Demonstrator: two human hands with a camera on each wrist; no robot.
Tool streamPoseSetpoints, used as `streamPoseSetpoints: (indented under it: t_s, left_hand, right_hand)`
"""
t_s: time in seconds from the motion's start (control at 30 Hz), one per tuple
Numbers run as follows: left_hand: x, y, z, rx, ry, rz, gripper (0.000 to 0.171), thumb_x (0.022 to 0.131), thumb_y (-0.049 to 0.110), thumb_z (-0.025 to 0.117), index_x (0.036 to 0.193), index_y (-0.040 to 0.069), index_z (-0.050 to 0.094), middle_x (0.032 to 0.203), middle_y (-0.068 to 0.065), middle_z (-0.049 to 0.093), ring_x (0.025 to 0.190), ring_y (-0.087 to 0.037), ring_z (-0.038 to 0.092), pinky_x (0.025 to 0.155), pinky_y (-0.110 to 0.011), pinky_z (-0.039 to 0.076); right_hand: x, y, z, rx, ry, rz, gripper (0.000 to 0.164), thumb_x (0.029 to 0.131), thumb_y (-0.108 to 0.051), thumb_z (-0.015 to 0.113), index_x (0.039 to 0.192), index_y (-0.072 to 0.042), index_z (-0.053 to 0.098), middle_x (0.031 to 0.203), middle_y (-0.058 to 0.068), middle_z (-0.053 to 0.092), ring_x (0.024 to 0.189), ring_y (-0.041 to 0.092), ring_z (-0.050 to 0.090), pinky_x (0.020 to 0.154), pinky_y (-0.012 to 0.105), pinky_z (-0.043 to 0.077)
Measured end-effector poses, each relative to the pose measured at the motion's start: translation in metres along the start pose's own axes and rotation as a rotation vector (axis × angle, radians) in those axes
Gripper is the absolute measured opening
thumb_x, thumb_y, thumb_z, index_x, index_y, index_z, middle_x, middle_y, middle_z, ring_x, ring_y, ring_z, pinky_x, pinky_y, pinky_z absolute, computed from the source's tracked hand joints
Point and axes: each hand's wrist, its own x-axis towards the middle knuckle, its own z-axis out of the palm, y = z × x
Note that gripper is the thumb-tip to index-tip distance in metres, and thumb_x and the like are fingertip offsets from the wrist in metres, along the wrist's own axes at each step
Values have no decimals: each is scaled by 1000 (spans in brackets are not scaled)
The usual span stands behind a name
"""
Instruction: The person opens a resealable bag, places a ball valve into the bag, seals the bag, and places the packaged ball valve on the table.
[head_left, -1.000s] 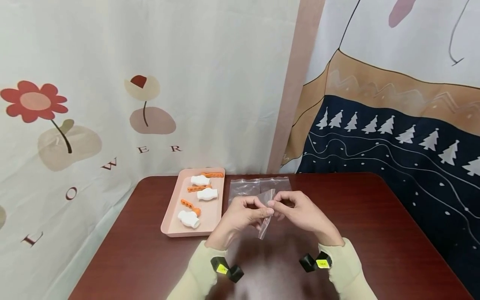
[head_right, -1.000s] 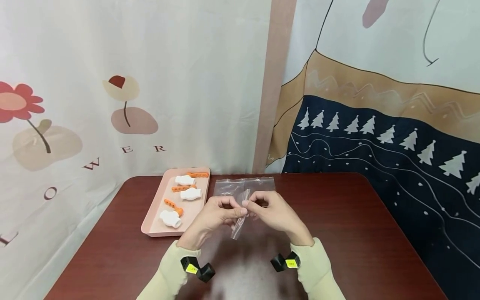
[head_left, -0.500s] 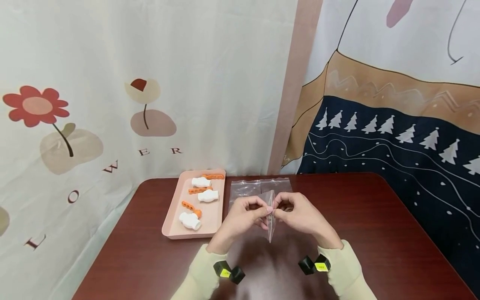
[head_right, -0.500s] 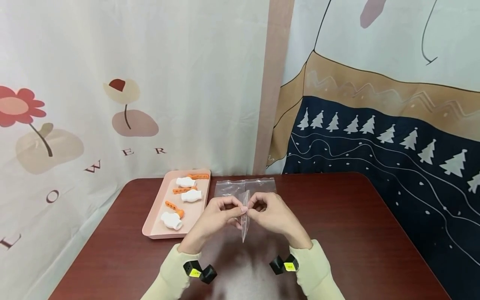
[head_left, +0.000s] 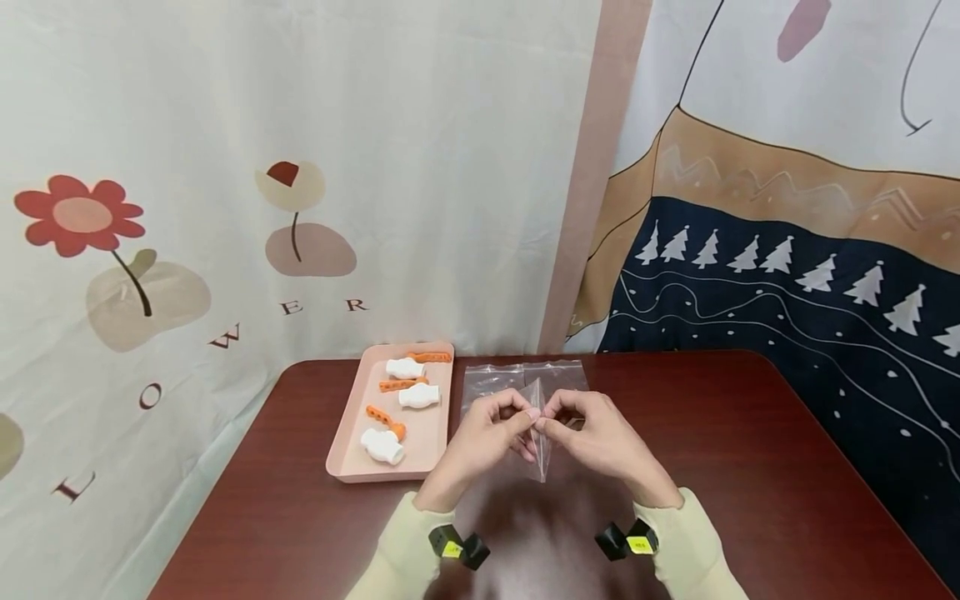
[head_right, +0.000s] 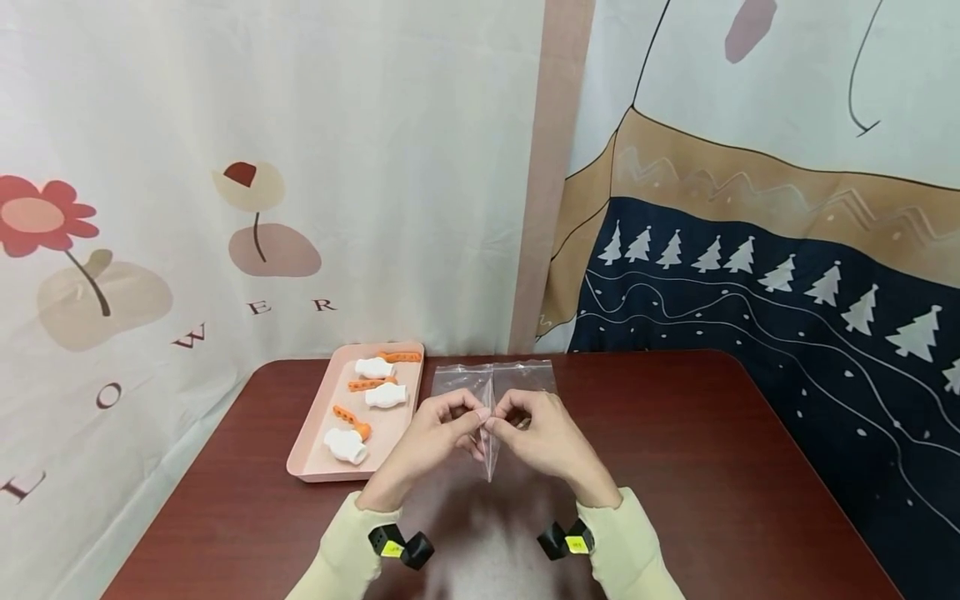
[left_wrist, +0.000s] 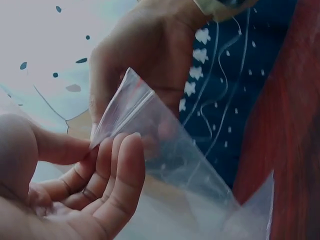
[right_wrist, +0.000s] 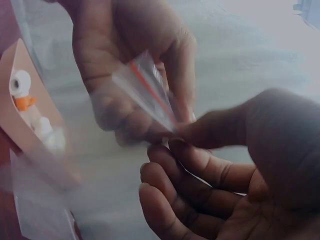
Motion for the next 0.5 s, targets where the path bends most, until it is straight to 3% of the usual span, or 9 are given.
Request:
streamPoseSetpoints:
  t_s: [0.13, 0.3, 0.5]
  left_hand:
    - [-1, 0, -2, 73, -3, 32, 17, 104, 12, 59, 100, -4, 62, 80, -15, 69, 63, -15, 68, 67, -41, 63]
    - [0, 0, -6, 98, -35, 67, 17, 104, 12, 59, 101, -4, 61, 85, -24, 70, 66, -18, 70, 67, -39, 63]
    - [-1, -2, -9, 196, -25, 111, 16, 103, 14, 59, 97, -1, 62, 83, -22, 73, 69, -22, 73, 65, -34, 62]
  right_hand:
    - [1, 1, 1, 16, 6, -17, 12, 94, -17, 73, 83, -19, 68, 79, -5, 66, 76, 11, 60, 72, 26, 55]
    - [2, 2, 1, 20, 41, -37, 14, 95, -17, 73, 82, -20, 68, 79, -5, 64, 75, 11, 60, 68, 24, 54]
    - [2, 5, 4, -28, 105, -163, 15, 92, -8, 73, 81, -19, 69, 78, -7, 68, 72, 4, 64, 67, 23, 58]
